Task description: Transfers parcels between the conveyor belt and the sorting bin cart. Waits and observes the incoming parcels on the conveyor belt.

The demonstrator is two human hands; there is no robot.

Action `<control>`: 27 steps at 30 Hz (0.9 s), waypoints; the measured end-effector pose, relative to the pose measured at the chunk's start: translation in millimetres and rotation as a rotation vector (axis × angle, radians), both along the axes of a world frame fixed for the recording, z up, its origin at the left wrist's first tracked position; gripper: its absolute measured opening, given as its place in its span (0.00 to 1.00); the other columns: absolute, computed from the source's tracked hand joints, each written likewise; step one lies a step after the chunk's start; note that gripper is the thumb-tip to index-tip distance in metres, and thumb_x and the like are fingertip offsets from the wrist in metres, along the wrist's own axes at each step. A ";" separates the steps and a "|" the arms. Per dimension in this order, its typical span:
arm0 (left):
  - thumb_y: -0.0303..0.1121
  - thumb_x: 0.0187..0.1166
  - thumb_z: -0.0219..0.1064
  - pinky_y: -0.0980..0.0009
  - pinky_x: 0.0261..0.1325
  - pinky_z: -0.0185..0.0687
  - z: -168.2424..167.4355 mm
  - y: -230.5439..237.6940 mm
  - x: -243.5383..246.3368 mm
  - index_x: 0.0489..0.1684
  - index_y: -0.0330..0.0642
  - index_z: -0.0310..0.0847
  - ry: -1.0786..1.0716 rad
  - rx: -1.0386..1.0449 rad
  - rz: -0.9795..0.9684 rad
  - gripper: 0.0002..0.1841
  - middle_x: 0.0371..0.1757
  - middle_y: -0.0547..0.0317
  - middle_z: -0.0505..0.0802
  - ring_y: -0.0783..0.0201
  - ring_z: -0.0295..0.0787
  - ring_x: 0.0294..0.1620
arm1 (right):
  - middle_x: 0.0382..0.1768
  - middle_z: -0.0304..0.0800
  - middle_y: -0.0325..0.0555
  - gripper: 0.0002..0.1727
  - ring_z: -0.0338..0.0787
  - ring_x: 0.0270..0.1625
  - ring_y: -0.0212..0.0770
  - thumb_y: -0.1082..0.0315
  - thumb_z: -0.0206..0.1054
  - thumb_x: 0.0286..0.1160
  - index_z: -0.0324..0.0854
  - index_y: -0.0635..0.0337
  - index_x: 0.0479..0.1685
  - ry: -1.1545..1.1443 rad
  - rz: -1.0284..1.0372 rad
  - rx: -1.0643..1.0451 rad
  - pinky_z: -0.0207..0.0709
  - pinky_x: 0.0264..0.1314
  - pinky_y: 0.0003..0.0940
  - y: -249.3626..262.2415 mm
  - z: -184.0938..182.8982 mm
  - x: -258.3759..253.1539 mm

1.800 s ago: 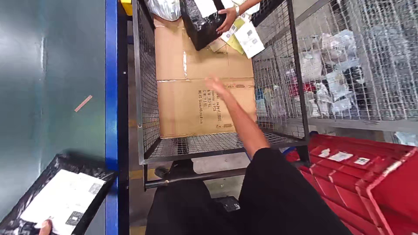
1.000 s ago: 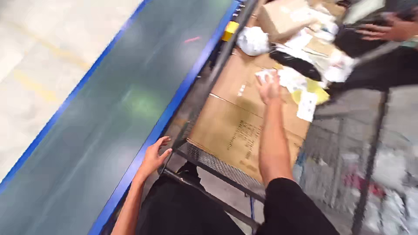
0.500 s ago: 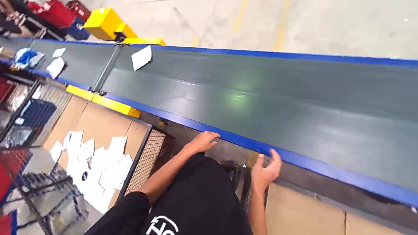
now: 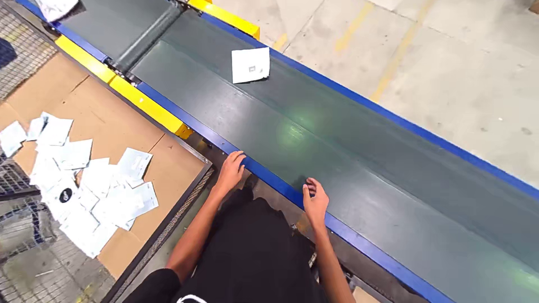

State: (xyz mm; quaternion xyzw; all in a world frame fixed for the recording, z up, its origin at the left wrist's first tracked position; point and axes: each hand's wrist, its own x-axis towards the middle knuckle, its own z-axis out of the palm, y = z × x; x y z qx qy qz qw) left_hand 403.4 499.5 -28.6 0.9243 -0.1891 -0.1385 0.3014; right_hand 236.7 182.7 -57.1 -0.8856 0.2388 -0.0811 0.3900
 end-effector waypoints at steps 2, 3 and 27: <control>0.33 0.81 0.65 0.42 0.91 0.54 -6.8 13.7 14.4 0.73 0.44 0.82 -0.032 0.048 0.011 0.21 0.86 0.49 0.76 0.43 0.58 0.92 | 0.62 0.90 0.56 0.23 0.92 0.58 0.46 0.62 0.64 0.82 0.78 0.64 0.72 0.033 0.007 0.091 0.87 0.60 0.45 -9.3 9.7 48.4; 0.33 0.80 0.65 0.38 0.90 0.50 -9.8 17.4 20.7 0.74 0.45 0.82 -0.046 0.061 0.009 0.22 0.87 0.48 0.74 0.41 0.55 0.92 | 0.62 0.90 0.54 0.24 0.92 0.60 0.44 0.61 0.64 0.82 0.77 0.63 0.73 0.049 0.021 0.133 0.87 0.62 0.44 -14.8 14.4 72.2; 0.34 0.83 0.66 0.56 0.71 0.85 28.7 -73.6 -19.5 0.76 0.33 0.75 0.154 -0.300 0.428 0.24 0.73 0.41 0.85 0.52 0.87 0.67 | 0.58 0.90 0.54 0.31 0.91 0.58 0.41 0.58 0.76 0.73 0.75 0.65 0.72 0.203 0.483 0.486 0.86 0.64 0.43 -54.0 14.5 322.6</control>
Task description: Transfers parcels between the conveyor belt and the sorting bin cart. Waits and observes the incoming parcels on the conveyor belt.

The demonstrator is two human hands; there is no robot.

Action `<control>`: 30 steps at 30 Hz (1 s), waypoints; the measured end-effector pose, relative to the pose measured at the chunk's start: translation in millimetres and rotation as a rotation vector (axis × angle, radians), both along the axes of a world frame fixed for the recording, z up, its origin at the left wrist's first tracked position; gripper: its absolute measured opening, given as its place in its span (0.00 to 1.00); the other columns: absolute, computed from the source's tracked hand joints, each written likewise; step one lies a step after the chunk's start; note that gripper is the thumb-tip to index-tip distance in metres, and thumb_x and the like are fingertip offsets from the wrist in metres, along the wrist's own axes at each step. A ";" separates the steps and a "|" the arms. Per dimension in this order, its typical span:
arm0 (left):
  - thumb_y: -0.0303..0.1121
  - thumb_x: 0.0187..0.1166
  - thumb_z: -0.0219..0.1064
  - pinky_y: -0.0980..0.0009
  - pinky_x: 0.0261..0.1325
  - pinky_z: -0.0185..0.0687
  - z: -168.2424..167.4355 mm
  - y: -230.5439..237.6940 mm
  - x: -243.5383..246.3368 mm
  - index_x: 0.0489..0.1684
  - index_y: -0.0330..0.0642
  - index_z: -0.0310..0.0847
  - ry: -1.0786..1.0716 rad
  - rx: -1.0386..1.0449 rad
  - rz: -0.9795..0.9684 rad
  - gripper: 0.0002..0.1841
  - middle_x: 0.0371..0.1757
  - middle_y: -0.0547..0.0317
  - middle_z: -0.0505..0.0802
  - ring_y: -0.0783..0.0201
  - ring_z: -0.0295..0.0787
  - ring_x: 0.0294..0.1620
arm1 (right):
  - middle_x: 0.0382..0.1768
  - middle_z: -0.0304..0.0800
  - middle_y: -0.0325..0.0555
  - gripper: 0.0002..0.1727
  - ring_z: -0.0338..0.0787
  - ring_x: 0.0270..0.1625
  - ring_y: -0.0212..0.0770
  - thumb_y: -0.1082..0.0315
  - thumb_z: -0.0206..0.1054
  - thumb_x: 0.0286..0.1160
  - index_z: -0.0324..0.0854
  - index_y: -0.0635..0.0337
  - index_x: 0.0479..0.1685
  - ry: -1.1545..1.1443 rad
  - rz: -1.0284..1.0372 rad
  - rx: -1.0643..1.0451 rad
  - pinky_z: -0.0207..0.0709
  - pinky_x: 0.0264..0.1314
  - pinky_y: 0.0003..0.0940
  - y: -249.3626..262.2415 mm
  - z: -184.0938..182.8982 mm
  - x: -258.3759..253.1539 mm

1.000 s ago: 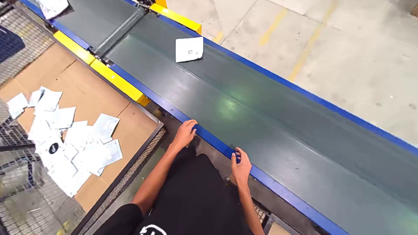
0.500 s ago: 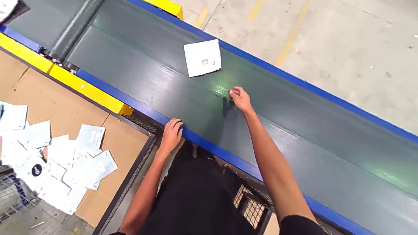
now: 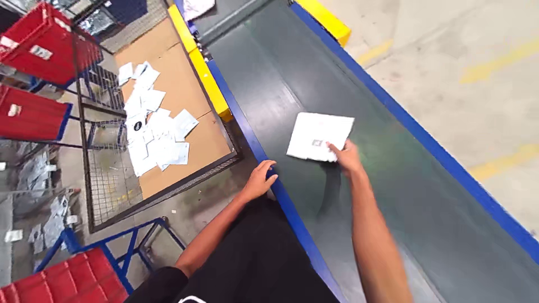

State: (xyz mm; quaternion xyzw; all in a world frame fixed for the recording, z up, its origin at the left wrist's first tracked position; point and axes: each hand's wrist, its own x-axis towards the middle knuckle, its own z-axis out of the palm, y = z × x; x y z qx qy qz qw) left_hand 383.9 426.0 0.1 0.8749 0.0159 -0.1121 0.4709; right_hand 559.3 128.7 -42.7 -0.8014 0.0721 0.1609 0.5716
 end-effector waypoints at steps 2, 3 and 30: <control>0.38 0.81 0.68 0.54 0.73 0.83 6.5 -2.4 13.3 0.81 0.34 0.70 0.071 0.000 0.161 0.30 0.77 0.39 0.81 0.49 0.84 0.71 | 0.58 0.90 0.52 0.31 0.93 0.56 0.39 0.63 0.74 0.76 0.72 0.64 0.76 0.041 0.104 0.207 0.89 0.61 0.40 38.7 -5.9 -48.6; 0.39 0.80 0.70 0.52 0.75 0.81 9.6 -1.6 20.2 0.81 0.33 0.69 0.088 0.018 0.213 0.32 0.79 0.37 0.79 0.47 0.82 0.74 | 0.58 0.90 0.52 0.29 0.93 0.55 0.39 0.65 0.71 0.78 0.70 0.64 0.77 0.063 0.117 0.281 0.89 0.60 0.40 55.0 -6.7 -70.4; 0.33 0.74 0.76 0.54 0.64 0.89 2.2 115.4 173.0 0.64 0.29 0.81 0.331 -0.374 -0.283 0.23 0.52 0.43 0.95 0.57 0.95 0.51 | 0.53 0.93 0.51 0.30 0.95 0.51 0.39 0.71 0.75 0.71 0.71 0.68 0.73 0.120 -0.287 0.344 0.92 0.56 0.37 171.7 10.2 -98.6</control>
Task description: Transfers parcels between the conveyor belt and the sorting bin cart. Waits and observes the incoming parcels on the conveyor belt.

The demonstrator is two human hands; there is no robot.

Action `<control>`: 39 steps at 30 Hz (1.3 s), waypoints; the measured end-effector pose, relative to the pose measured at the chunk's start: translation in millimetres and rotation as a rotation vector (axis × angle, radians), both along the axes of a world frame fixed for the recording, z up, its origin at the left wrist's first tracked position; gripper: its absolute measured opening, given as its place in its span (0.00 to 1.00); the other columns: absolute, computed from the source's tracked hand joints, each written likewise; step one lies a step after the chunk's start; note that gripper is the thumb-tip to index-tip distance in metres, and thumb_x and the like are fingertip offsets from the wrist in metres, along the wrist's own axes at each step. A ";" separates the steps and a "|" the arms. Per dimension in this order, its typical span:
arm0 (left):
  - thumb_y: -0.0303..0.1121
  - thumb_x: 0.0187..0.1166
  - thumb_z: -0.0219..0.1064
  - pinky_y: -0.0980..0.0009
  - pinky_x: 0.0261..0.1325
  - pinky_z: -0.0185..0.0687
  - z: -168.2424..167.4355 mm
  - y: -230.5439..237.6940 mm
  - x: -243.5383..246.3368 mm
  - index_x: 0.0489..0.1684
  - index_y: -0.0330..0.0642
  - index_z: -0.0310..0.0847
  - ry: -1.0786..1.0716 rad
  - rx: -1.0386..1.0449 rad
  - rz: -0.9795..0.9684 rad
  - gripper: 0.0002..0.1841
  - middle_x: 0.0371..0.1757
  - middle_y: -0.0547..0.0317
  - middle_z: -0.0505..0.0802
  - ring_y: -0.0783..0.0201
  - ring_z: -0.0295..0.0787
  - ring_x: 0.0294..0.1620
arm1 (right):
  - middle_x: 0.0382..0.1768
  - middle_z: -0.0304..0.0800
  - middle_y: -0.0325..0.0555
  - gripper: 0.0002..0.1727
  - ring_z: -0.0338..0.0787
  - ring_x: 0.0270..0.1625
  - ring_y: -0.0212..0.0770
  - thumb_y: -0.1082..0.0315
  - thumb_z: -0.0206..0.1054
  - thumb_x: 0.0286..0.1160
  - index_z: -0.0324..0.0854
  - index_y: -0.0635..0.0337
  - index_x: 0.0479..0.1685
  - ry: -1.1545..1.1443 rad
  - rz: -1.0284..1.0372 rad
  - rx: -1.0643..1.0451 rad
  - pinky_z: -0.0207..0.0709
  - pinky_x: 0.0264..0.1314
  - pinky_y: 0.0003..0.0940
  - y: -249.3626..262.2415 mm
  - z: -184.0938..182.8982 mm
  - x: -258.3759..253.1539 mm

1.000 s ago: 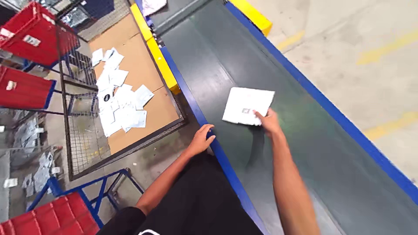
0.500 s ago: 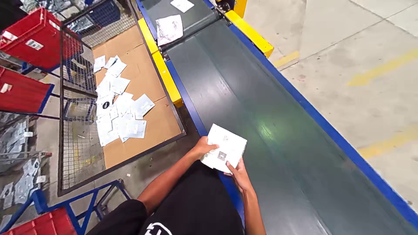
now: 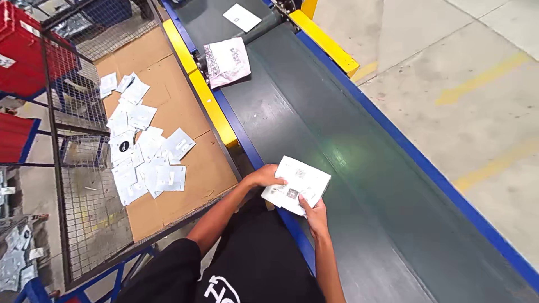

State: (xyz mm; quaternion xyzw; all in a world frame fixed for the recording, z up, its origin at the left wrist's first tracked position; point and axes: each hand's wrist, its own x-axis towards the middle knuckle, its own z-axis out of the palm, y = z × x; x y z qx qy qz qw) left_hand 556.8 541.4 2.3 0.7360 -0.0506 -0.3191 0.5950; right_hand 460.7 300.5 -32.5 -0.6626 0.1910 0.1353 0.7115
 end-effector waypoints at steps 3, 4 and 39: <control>0.36 0.78 0.72 0.52 0.68 0.87 11.4 50.0 63.8 0.82 0.34 0.67 -0.144 0.170 0.127 0.33 0.66 0.43 0.90 0.52 0.91 0.62 | 0.52 0.94 0.50 0.31 0.95 0.50 0.37 0.68 0.78 0.68 0.74 0.67 0.71 0.019 0.021 -0.169 0.92 0.56 0.38 -13.1 -6.0 -1.2; 0.38 0.79 0.71 0.52 0.69 0.86 20.1 74.3 90.3 0.85 0.36 0.63 -0.194 0.243 0.222 0.35 0.69 0.44 0.89 0.52 0.90 0.65 | 0.51 0.94 0.50 0.31 0.95 0.49 0.37 0.67 0.78 0.68 0.75 0.67 0.71 0.019 0.013 -0.201 0.92 0.56 0.37 -19.1 -6.6 -2.7; 0.44 0.79 0.73 0.48 0.67 0.84 -24.5 -13.0 258.4 0.57 0.29 0.84 -0.460 0.405 -0.393 0.23 0.51 0.39 0.92 0.48 0.91 0.55 | 0.49 0.90 0.62 0.62 0.91 0.48 0.64 0.46 0.93 0.36 0.62 0.58 0.80 0.181 0.296 -0.731 0.82 0.48 0.67 -9.3 23.8 149.6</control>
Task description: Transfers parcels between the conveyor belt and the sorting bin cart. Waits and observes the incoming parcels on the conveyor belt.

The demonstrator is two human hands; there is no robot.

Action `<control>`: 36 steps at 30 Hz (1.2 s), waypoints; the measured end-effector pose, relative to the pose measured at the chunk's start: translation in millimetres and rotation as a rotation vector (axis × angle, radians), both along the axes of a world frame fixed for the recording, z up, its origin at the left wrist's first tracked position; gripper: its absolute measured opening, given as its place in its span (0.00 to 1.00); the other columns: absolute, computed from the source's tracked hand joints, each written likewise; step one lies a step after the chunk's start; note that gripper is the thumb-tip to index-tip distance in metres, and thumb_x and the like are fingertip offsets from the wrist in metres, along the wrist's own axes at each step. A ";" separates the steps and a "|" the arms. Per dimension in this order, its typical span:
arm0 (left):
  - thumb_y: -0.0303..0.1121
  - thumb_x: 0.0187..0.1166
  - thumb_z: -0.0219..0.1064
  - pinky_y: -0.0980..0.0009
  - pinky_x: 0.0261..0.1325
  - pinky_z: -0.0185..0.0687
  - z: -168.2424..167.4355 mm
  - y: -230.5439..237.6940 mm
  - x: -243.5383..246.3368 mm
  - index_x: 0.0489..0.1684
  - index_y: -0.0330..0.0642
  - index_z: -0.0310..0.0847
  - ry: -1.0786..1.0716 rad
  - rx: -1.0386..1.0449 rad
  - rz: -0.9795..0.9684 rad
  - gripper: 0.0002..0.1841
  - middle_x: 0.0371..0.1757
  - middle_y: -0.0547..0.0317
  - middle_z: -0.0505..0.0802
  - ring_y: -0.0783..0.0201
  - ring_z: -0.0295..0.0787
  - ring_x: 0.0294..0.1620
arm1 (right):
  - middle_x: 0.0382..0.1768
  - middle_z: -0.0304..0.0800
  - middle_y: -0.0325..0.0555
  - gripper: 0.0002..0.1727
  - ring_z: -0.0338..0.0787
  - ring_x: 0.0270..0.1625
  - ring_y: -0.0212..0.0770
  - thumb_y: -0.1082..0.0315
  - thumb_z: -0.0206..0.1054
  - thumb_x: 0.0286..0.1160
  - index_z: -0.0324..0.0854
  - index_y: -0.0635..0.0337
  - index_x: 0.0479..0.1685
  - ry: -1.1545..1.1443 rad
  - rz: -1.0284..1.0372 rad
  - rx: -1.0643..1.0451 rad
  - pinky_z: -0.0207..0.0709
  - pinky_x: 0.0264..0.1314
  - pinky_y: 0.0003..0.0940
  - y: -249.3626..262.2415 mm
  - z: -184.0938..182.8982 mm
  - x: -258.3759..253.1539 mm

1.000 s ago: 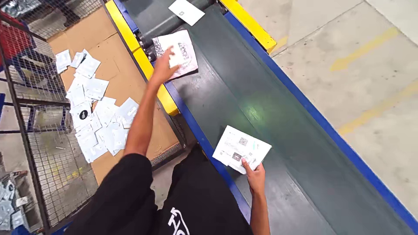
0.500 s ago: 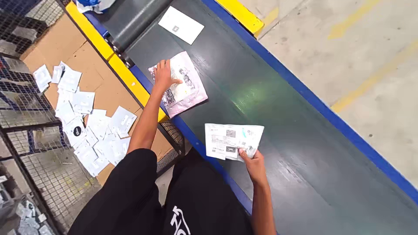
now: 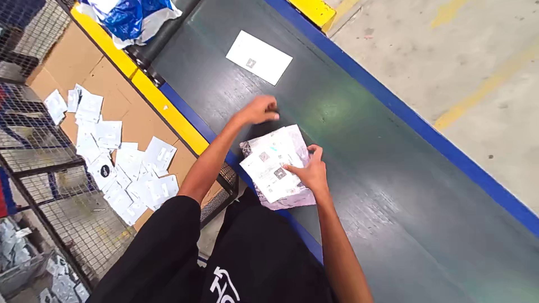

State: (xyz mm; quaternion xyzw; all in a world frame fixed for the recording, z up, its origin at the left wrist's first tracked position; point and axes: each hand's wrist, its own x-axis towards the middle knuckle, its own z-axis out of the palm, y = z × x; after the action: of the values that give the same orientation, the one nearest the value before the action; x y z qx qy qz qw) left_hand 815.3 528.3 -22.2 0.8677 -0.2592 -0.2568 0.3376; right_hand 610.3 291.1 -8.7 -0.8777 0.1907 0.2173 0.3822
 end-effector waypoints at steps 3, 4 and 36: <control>0.39 0.69 0.81 0.35 0.80 0.68 11.5 -24.4 74.3 0.85 0.38 0.68 -0.279 0.240 0.139 0.41 0.82 0.37 0.76 0.35 0.71 0.82 | 0.50 0.91 0.59 0.63 0.92 0.52 0.56 0.45 0.92 0.35 0.63 0.55 0.83 0.050 -0.207 0.121 0.84 0.56 0.62 -38.5 -9.7 -44.0; 0.38 0.60 0.87 0.27 0.80 0.60 12.7 -31.9 93.4 0.90 0.42 0.60 -0.322 0.326 0.143 0.52 0.88 0.38 0.69 0.31 0.59 0.88 | 0.52 0.92 0.55 0.58 0.92 0.55 0.50 0.45 0.91 0.37 0.70 0.57 0.78 0.039 -0.250 0.187 0.85 0.60 0.56 -51.9 -10.9 -60.1; 0.41 0.67 0.82 0.43 0.73 0.81 9.7 -157.2 -316.2 0.81 0.29 0.68 0.171 -0.038 0.259 0.42 0.65 0.32 0.89 0.40 0.87 0.68 | 0.75 0.75 0.51 0.45 0.85 0.69 0.36 0.61 0.65 0.80 0.40 0.59 0.92 -0.427 -0.847 0.763 0.85 0.69 0.37 -81.9 -46.8 -260.8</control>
State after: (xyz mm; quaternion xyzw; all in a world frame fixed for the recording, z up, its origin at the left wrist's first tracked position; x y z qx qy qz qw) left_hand 499.1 371.2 -12.5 0.8623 -0.1203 -0.2790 0.4052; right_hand 349.4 209.2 -55.5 -0.5508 0.3514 -0.0815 0.7527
